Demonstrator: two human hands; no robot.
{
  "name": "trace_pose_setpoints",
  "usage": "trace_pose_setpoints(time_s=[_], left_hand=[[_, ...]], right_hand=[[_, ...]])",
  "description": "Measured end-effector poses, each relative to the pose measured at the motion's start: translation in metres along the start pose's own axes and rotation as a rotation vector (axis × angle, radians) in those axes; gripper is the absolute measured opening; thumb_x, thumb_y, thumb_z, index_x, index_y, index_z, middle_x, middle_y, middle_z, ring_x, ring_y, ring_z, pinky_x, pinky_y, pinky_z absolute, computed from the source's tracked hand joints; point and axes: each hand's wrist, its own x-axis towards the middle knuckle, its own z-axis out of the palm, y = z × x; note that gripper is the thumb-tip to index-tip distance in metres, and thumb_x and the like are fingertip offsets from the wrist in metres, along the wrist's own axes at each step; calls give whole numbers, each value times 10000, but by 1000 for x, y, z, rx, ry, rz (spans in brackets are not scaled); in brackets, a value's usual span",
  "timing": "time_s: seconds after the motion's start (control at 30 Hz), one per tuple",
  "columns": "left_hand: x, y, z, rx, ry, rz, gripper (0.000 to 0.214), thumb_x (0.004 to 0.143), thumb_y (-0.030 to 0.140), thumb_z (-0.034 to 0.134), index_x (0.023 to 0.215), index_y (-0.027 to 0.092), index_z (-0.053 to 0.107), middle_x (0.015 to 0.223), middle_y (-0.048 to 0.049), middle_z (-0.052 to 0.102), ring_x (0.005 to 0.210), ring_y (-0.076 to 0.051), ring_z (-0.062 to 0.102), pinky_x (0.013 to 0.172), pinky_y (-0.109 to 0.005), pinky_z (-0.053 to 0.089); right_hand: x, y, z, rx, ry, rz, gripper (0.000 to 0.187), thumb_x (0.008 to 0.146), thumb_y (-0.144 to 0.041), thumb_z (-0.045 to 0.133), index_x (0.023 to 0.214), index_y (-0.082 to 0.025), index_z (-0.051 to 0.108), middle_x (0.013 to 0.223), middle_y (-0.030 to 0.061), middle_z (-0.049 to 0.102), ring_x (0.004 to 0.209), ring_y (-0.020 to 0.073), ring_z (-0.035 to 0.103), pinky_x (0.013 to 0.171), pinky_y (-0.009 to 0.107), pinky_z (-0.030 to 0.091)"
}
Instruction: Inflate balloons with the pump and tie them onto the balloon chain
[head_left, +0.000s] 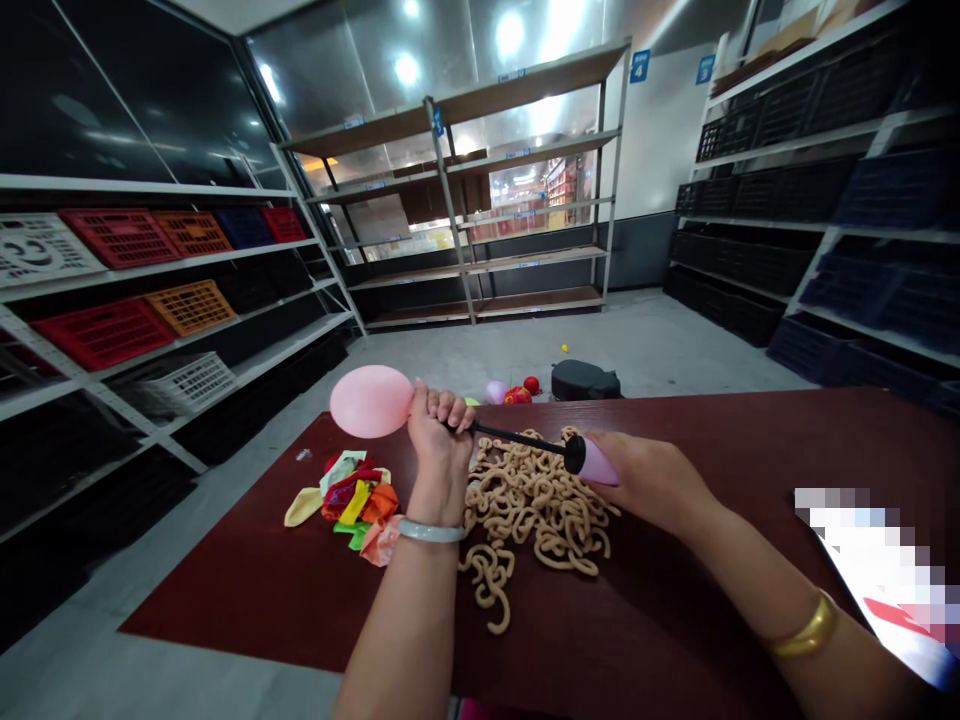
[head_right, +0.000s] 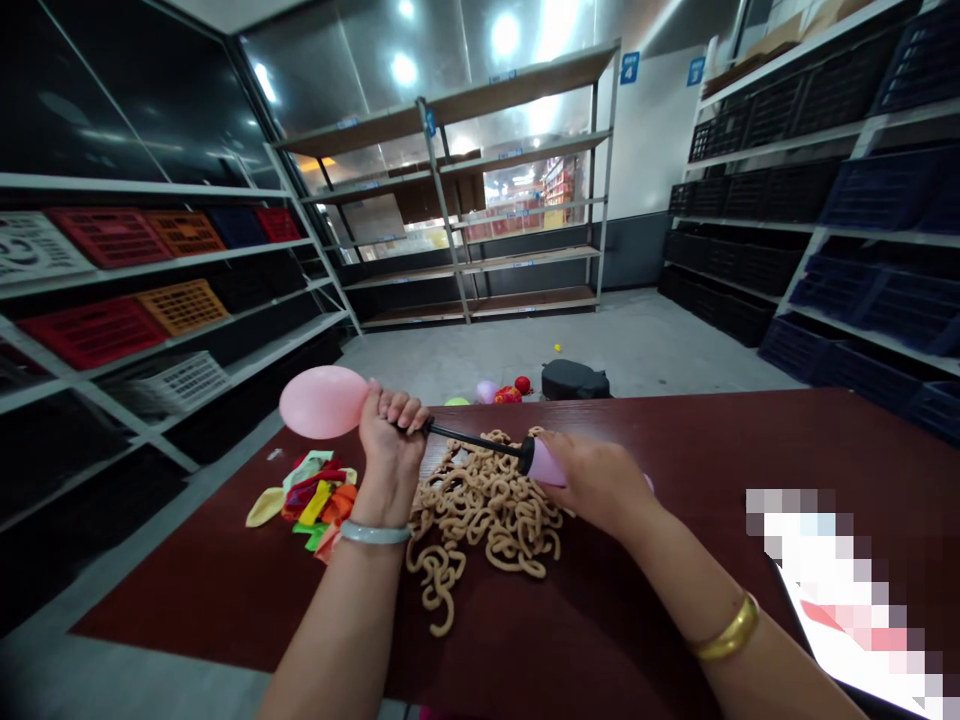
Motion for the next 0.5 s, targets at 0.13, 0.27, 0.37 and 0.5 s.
trace_pose_setpoints(time_s=[0.13, 0.27, 0.37, 0.5], left_hand=[[-2, -11, -3, -14, 18, 3, 447, 906, 343, 500, 563, 189, 259, 446, 63, 234, 351, -54, 263, 380, -203, 170], [-15, -45, 2, -8, 53, -36, 469, 875, 410, 538, 558, 187, 274, 436, 66, 247, 337, -55, 257, 361, -209, 160], [-30, -69, 9, 26, 75, -72, 480, 830, 452, 593, 563, 186, 296, 435, 71, 260, 334, -55, 261, 356, -210, 177], [-46, -89, 14, 60, 80, -121, 488, 817, 464, 602, 561, 186, 294, 432, 70, 274, 329, -59, 282, 354, -209, 193]], right_hand=[[-1, 3, -1, -36, -30, 37, 522, 823, -440, 558, 1301, -255, 465, 1147, 72, 659, 951, 261, 649, 781, 366, 487], [-1, -7, -1, -70, -25, 53, 529, 823, -419, 565, 1309, -244, 452, 1072, 84, 670, 913, 259, 651, 725, 345, 475], [1, -18, 0, -88, -6, 59, 561, 815, -408, 575, 1328, -236, 429, 1069, 87, 666, 900, 256, 649, 695, 336, 471], [2, -28, 1, -97, 25, 50, 569, 807, -373, 583, 1328, -203, 430, 1118, 113, 649, 928, 255, 642, 687, 326, 476]])
